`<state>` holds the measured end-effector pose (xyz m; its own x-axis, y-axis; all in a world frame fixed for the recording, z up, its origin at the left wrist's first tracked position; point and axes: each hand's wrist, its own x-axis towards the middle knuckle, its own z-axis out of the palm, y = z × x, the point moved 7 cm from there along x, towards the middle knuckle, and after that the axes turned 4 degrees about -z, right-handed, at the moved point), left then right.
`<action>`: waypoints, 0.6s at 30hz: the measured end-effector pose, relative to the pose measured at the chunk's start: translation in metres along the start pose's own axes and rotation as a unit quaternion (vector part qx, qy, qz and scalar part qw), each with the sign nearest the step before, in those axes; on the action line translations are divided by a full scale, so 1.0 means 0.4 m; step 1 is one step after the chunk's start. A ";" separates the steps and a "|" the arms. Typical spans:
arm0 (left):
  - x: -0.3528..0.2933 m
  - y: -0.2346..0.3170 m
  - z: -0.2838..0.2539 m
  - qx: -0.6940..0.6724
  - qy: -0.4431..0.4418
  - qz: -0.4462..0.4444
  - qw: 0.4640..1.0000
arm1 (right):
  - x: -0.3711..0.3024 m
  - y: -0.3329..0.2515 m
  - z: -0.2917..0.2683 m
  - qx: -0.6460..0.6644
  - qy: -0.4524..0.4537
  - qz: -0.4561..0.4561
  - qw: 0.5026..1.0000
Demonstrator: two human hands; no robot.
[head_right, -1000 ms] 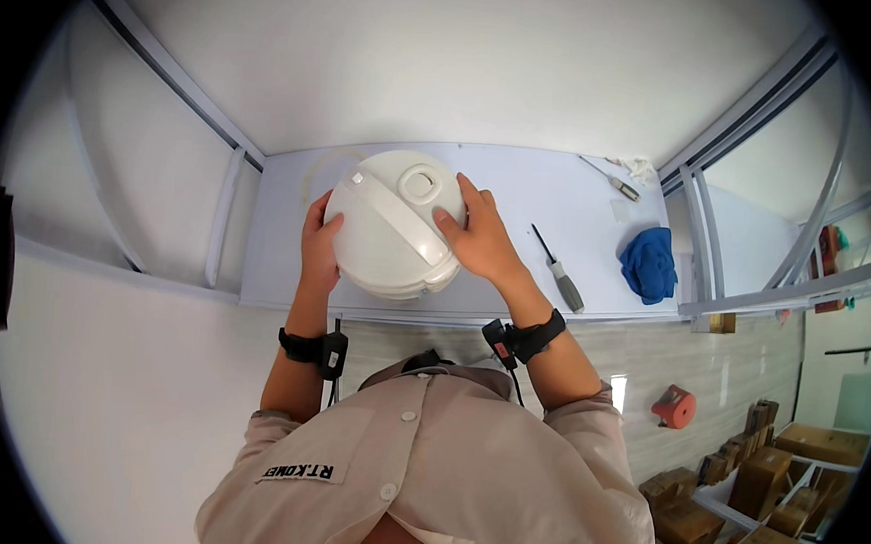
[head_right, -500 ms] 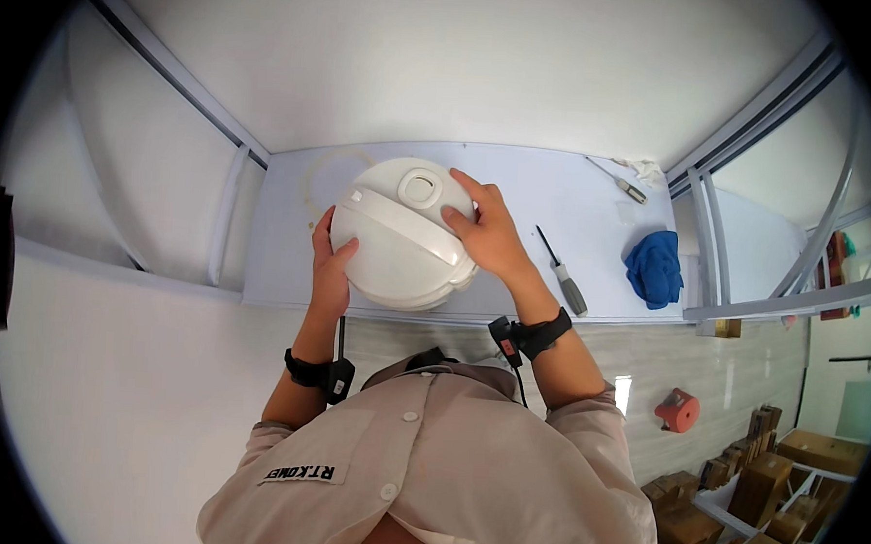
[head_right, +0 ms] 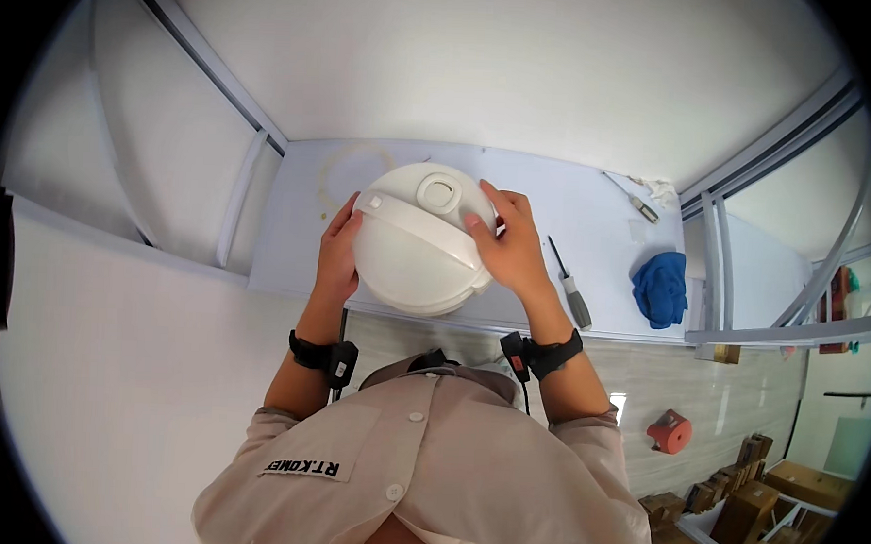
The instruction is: The person assembles a white plastic appliance by inserting a small component into the base and securing it with a screwdriver. They then attach the main body of the appliance to the base and tighten the screws.
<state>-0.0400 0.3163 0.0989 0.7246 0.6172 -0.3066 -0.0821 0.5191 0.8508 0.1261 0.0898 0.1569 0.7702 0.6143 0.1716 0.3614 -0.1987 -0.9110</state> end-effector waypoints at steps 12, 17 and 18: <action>-0.010 -0.001 -0.024 0.085 0.037 0.083 0.992 | -0.144 -0.012 -0.025 0.073 0.025 -0.154 0.985; -0.006 0.009 -0.020 0.085 0.018 0.022 0.996 | -0.160 -0.008 -0.023 0.054 0.079 -0.160 0.983; -0.003 0.010 -0.022 0.092 0.018 0.024 0.995 | -0.163 -0.006 -0.021 0.050 0.087 -0.156 0.983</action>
<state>-0.0471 0.3230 0.0989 0.6972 0.6616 -0.2759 0.0129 0.3732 0.9277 0.0793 0.0438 0.1510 0.7119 0.4918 0.5013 0.5470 0.0595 -0.8350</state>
